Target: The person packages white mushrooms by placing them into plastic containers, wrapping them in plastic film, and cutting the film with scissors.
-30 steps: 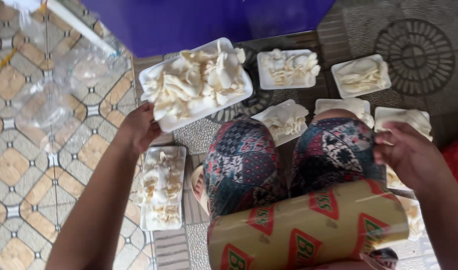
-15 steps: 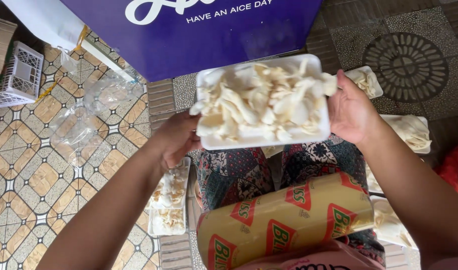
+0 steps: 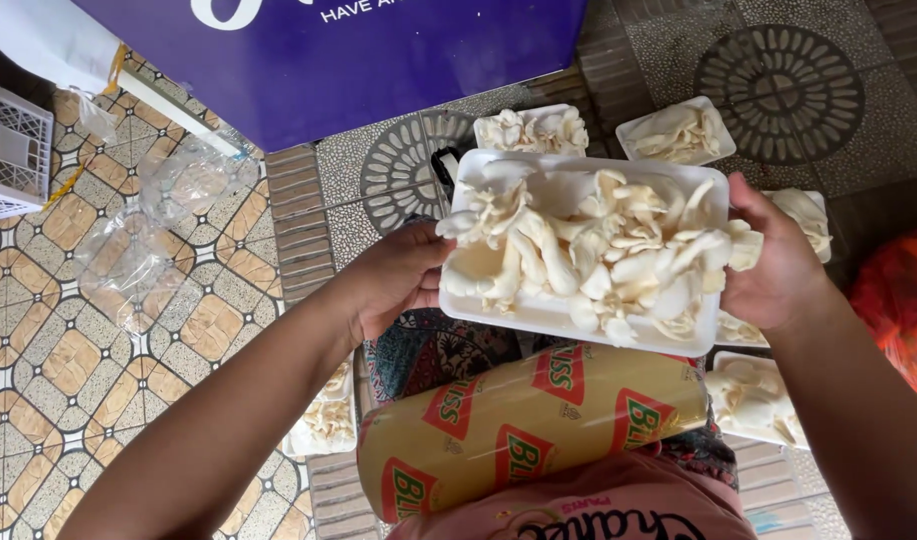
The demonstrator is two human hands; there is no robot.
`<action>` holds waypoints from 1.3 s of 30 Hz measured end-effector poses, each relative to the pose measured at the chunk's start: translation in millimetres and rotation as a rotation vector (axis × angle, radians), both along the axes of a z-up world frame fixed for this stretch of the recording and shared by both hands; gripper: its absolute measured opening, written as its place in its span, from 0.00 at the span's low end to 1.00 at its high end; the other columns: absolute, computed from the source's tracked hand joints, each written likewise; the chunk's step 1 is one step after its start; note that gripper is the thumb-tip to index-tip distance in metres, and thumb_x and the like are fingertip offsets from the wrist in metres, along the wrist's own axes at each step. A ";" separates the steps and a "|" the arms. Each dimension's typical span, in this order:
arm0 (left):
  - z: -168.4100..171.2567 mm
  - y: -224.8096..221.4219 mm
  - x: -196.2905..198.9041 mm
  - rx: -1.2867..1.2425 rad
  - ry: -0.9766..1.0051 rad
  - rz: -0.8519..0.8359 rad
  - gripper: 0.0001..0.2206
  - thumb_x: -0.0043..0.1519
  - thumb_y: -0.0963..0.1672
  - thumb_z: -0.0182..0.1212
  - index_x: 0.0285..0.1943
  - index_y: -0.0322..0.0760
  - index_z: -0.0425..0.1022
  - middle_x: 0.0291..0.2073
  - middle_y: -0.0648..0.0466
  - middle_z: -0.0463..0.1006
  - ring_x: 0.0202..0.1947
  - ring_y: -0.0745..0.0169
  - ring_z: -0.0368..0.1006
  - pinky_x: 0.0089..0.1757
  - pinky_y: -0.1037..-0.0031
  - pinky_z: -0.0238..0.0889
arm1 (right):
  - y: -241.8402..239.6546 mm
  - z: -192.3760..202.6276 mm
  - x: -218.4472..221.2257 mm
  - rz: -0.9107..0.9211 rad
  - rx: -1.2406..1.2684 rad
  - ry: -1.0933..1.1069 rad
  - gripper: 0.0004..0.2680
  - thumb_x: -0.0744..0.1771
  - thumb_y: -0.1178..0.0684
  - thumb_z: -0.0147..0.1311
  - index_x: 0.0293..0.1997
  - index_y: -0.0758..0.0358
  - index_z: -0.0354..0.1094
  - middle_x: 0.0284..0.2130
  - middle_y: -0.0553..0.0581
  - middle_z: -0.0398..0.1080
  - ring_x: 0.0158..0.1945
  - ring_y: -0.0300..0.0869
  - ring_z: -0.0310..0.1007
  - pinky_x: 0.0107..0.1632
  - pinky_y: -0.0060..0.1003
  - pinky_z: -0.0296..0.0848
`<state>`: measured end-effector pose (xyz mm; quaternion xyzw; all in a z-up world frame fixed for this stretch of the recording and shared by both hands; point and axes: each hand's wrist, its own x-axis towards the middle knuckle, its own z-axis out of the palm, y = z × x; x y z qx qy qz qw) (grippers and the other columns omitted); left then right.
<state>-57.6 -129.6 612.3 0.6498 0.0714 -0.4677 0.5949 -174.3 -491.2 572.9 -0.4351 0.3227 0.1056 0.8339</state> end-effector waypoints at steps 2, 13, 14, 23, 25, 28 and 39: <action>-3.5 -2.3 -5.7 -0.026 0.002 -0.007 0.13 0.67 0.48 0.55 0.55 0.42 0.76 0.43 0.51 0.85 0.39 0.59 0.80 0.45 0.66 0.74 | -0.3 -3.2 -8.6 -0.024 0.062 -0.011 0.21 0.69 0.30 0.47 0.61 0.50 0.70 0.50 0.51 0.75 0.55 0.47 0.74 0.59 0.47 0.68; -4.8 -6.6 -33.5 -0.051 0.030 0.042 0.15 0.68 0.46 0.53 0.62 0.43 0.74 0.42 0.51 0.84 0.39 0.59 0.80 0.46 0.65 0.74 | 9.2 1.0 -22.6 -0.025 0.269 -0.236 0.25 0.67 0.30 0.50 0.65 0.55 0.66 0.61 0.60 0.70 0.67 0.56 0.66 0.67 0.59 0.57; -0.5 -8.9 -35.2 -0.050 0.027 0.040 0.15 0.68 0.46 0.53 0.62 0.43 0.74 0.42 0.51 0.84 0.39 0.59 0.80 0.46 0.65 0.74 | 5.7 -12.0 -24.9 -0.027 0.269 -0.238 0.25 0.67 0.30 0.50 0.65 0.55 0.66 0.61 0.60 0.70 0.67 0.56 0.66 0.67 0.59 0.57; 12.9 -34.2 -39.8 -0.072 0.007 0.290 0.12 0.71 0.46 0.47 0.57 0.39 0.72 0.48 0.51 0.82 0.47 0.56 0.78 0.49 0.62 0.74 | 35.1 -33.3 -52.2 -0.058 0.100 -0.403 0.11 0.62 0.68 0.45 0.37 0.57 0.71 0.29 0.52 0.73 0.60 0.66 0.73 0.63 0.62 0.71; 7.2 -42.6 -39.3 -0.073 -0.020 0.353 0.11 0.72 0.45 0.45 0.56 0.41 0.72 0.46 0.52 0.81 0.43 0.58 0.78 0.43 0.66 0.73 | 50.5 -10.5 -44.4 -0.159 0.227 -0.288 0.06 0.70 0.53 0.47 0.49 0.57 0.70 0.56 0.62 0.72 0.65 0.58 0.69 0.70 0.63 0.63; 12.1 -58.7 -45.0 -0.079 -0.004 0.412 0.12 0.74 0.44 0.41 0.56 0.39 0.71 0.47 0.49 0.80 0.43 0.55 0.76 0.38 0.69 0.70 | 61.5 -4.8 -31.1 -0.282 0.309 -0.321 0.07 0.69 0.47 0.51 0.47 0.54 0.64 0.59 0.61 0.67 0.69 0.55 0.63 0.70 0.64 0.60; -31.6 -104.5 -57.7 -0.221 -0.043 0.401 0.22 0.71 0.47 0.46 0.74 0.37 0.62 0.48 0.51 0.69 0.45 0.57 0.71 0.49 0.59 0.73 | 0.1 -68.8 -23.7 -0.577 0.241 -0.359 0.11 0.67 0.36 0.46 0.49 0.42 0.57 0.55 0.52 0.61 0.67 0.51 0.62 0.73 0.61 0.55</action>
